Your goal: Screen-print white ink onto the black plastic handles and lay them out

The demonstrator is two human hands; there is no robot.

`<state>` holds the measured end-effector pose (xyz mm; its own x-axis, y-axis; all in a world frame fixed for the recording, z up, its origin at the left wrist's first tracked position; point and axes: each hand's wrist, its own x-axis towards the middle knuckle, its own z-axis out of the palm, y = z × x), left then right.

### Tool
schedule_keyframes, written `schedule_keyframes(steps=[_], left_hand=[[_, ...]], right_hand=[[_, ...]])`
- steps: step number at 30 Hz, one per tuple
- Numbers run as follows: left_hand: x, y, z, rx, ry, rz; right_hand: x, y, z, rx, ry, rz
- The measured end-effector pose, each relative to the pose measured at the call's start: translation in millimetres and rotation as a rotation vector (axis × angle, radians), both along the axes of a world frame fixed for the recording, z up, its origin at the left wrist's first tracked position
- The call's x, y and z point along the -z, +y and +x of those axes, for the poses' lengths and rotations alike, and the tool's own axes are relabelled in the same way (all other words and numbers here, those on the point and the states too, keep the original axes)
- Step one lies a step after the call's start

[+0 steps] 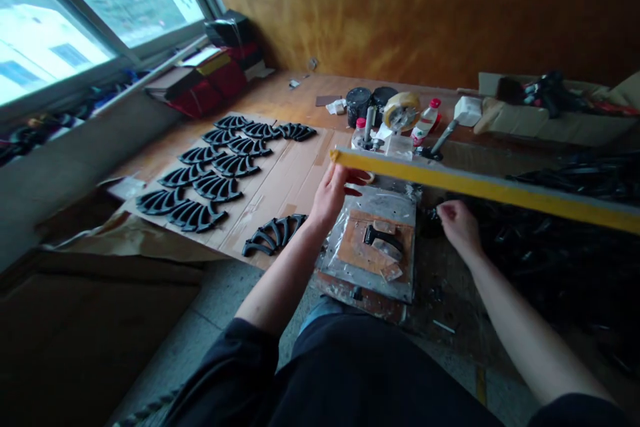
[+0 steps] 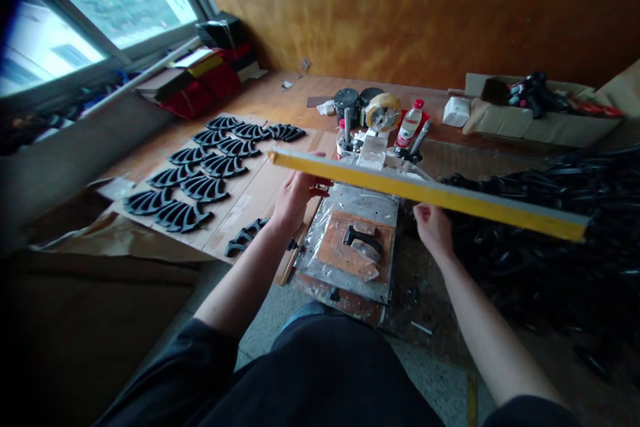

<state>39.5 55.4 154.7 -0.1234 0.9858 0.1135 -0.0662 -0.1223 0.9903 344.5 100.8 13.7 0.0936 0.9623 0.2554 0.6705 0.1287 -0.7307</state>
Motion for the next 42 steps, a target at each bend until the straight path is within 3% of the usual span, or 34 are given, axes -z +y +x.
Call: schedule_keyframes(steps=[3,6,8,11,13,15,17,20,25,28,34,42], left_hand=[[6.4,1.6,10.5,-0.076,-0.077,-0.010],[37.6,-22.8,19.3,-0.112,-0.112,-0.151],[65.1,-49.9,26.1,0.053,-0.091,-0.381],[99.8,-90.0,38.4,0.269,-0.116,-0.660],[113.2,-106.8,43.0,0.211,-0.218,-0.667],[120.6,-113.9,37.5,0.037,-0.327,-0.596],[126.8,-115.8,17.2,-0.153,-0.371,-0.544],[142.3,-121.8,-39.3,-0.366,-0.324,-0.540],[184.0,-152.3,-148.2,-0.672,-0.184,-0.628],[207.0,-165.9,-187.7,-0.789,-0.151,-0.727],[231.3,-161.4,-210.4,-0.747,-0.056,-0.860],[235.3,-150.8,-229.9,-0.613,0.108,-0.981]], right_hand=[[27.4,-34.2,-46.5,-0.293,-0.244,-0.076],[34.3,-51.4,-75.2,-0.468,-0.521,-0.087],[30.2,-54.3,-82.1,-0.463,-0.613,-0.152],[15.8,-60.5,-93.0,-0.486,-0.553,-0.164],[3.7,-71.7,-110.7,-0.550,-0.460,-0.066],[-8.0,-86.8,-138.2,-0.622,-0.402,0.040],[-16.6,-100.2,-171.5,-0.703,-0.372,0.089],[-20.0,-106.3,-221.5,-0.875,-0.332,0.073],[-3.2,-85.0,-286.0,-1.000,-0.360,0.005],[9.7,-71.9,-317.1,-1.015,-0.429,-0.021],[27.6,-60.3,-370.0,-1.026,-0.617,-0.064],[45.1,-60.9,-400.1,-0.980,-0.761,-0.120]])
